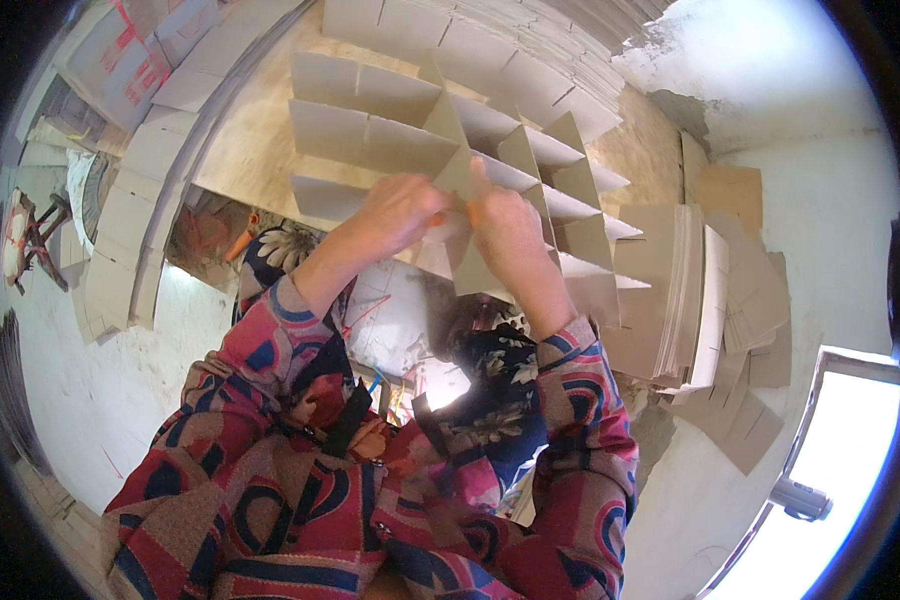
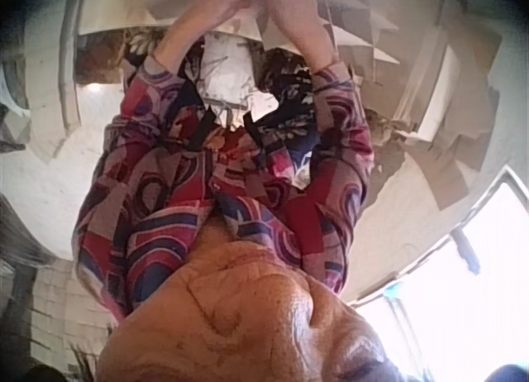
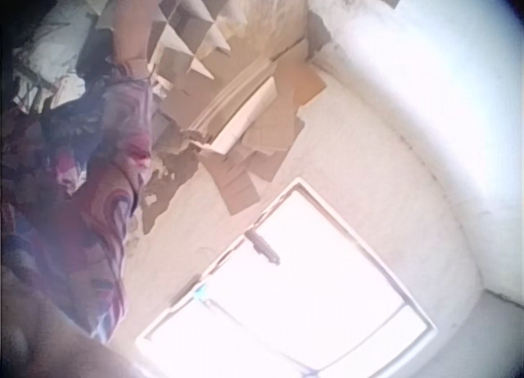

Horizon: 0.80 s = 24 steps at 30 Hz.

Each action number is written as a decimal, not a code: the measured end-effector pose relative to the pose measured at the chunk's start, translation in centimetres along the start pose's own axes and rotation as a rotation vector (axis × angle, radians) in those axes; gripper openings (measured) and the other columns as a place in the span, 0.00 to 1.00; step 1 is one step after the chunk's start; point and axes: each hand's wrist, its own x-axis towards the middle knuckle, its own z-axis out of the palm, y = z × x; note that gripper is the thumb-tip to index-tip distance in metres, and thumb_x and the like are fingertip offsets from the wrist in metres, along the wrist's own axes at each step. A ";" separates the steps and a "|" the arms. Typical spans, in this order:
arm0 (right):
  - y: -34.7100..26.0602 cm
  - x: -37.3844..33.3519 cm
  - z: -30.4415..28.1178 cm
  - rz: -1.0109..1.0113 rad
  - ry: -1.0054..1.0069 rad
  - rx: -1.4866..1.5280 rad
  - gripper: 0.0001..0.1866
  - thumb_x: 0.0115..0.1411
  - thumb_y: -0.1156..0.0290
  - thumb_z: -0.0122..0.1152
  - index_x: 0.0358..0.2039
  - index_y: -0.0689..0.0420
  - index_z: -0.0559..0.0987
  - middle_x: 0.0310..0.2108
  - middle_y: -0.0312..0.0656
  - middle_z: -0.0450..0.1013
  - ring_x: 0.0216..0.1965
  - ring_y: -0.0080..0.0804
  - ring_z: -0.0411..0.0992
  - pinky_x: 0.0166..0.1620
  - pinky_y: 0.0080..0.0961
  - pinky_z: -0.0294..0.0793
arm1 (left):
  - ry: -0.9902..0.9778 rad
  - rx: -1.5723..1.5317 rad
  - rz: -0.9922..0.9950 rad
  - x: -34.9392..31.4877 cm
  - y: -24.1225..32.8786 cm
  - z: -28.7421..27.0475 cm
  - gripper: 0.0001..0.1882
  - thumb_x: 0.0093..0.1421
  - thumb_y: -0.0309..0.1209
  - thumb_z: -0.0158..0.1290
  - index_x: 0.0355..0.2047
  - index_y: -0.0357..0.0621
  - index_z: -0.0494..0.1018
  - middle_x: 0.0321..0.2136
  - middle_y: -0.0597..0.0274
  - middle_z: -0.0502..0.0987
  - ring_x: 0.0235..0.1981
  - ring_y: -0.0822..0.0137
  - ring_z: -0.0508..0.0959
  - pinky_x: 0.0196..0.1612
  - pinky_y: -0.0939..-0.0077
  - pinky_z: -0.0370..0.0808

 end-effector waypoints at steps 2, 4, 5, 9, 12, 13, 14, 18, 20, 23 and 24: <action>-0.8 0.2 -1.9 0.092 -0.061 -0.008 0.13 0.54 0.71 0.59 0.42 0.54 0.78 0.29 0.50 0.74 0.31 0.51 0.73 0.31 0.40 0.72 | -0.047 0.027 -0.016 0.1 -0.2 0.2 0.07 0.46 0.27 0.58 0.28 0.42 0.76 0.25 0.55 0.76 0.30 0.52 0.75 0.32 0.59 0.72; -0.5 -1.0 -2.8 0.075 0.193 0.022 0.09 0.54 0.72 0.59 0.37 0.52 0.79 0.28 0.47 0.73 0.30 0.49 0.73 0.31 0.39 0.73 | 0.023 0.001 0.003 -0.1 0.3 -0.6 0.15 0.46 0.28 0.59 0.37 0.42 0.75 0.34 0.55 0.76 0.38 0.52 0.74 0.39 0.61 0.71; 0.0 -1.9 -3.4 0.068 0.319 0.024 0.07 0.55 0.72 0.59 0.35 0.51 0.79 0.27 0.46 0.73 0.29 0.49 0.72 0.30 0.38 0.73 | 0.058 -0.021 0.018 0.0 0.8 -1.1 0.19 0.46 0.29 0.60 0.41 0.42 0.74 0.39 0.54 0.76 0.42 0.53 0.74 0.43 0.61 0.71; 6.2 -8.1 -5.2 0.258 0.680 -0.190 0.06 0.55 0.75 0.60 0.34 0.60 0.79 0.33 0.42 0.75 0.34 0.40 0.74 0.36 0.33 0.74 | 0.014 0.214 0.227 0.7 2.8 -1.7 0.34 0.46 0.32 0.61 0.55 0.43 0.65 0.55 0.56 0.68 0.59 0.54 0.62 0.57 0.55 0.60; 13.8 -16.7 -5.4 0.606 0.643 -0.489 0.09 0.59 0.68 0.56 0.39 0.55 0.75 0.39 0.40 0.73 0.45 0.40 0.68 0.44 0.36 0.71 | -0.190 0.297 0.215 0.6 2.8 -0.9 0.37 0.46 0.34 0.62 0.57 0.44 0.62 0.58 0.57 0.64 0.64 0.56 0.55 0.62 0.50 0.54; 14.6 -18.2 -5.5 0.860 0.536 -0.604 0.15 0.59 0.62 0.55 0.44 0.56 0.72 0.43 0.44 0.70 0.47 0.44 0.66 0.46 0.39 0.70 | -0.233 0.314 0.202 0.9 2.6 -1.1 0.39 0.46 0.35 0.62 0.59 0.45 0.62 0.58 0.57 0.64 0.65 0.57 0.54 0.63 0.50 0.52; 16.2 -20.3 -5.5 0.933 0.426 -0.704 0.22 0.56 0.56 0.59 0.46 0.55 0.71 0.43 0.46 0.68 0.48 0.45 0.65 0.47 0.40 0.69 | -0.272 0.326 0.194 1.1 2.7 -1.2 0.40 0.46 0.37 0.62 0.60 0.47 0.61 0.59 0.58 0.64 0.65 0.57 0.54 0.64 0.51 0.51; 18.6 -23.3 -5.0 0.947 0.109 -0.757 0.25 0.49 0.57 0.66 0.42 0.55 0.68 0.41 0.45 0.69 0.47 0.45 0.67 0.43 0.41 0.70 | 0.007 0.230 0.148 0.9 3.4 -2.2 0.38 0.46 0.37 0.63 0.58 0.46 0.63 0.58 0.56 0.65 0.63 0.56 0.57 0.63 0.53 0.54; 20.8 -24.2 -5.1 0.897 0.067 -0.699 0.23 0.49 0.57 0.66 0.39 0.55 0.68 0.39 0.45 0.70 0.44 0.47 0.69 0.41 0.41 0.71 | 0.167 0.193 0.162 0.1 2.8 -3.0 0.37 0.46 0.35 0.63 0.57 0.46 0.64 0.56 0.54 0.68 0.61 0.55 0.62 0.62 0.54 0.56; 21.5 -24.0 -6.1 0.958 0.128 -0.536 0.21 0.51 0.55 0.64 0.36 0.56 0.68 0.36 0.48 0.72 0.42 0.49 0.71 0.36 0.41 0.72 | 0.265 0.202 0.100 -1.1 1.7 -4.5 0.34 0.45 0.33 0.64 0.55 0.45 0.67 0.51 0.53 0.72 0.55 0.54 0.69 0.59 0.55 0.60; 21.6 -23.6 -6.9 1.074 0.091 -0.479 0.21 0.52 0.54 0.63 0.35 0.56 0.69 0.36 0.50 0.72 0.42 0.48 0.71 0.36 0.42 0.71 | 0.290 0.202 0.061 -1.6 1.1 -4.9 0.33 0.46 0.33 0.64 0.54 0.45 0.68 0.49 0.54 0.73 0.54 0.54 0.70 0.59 0.55 0.61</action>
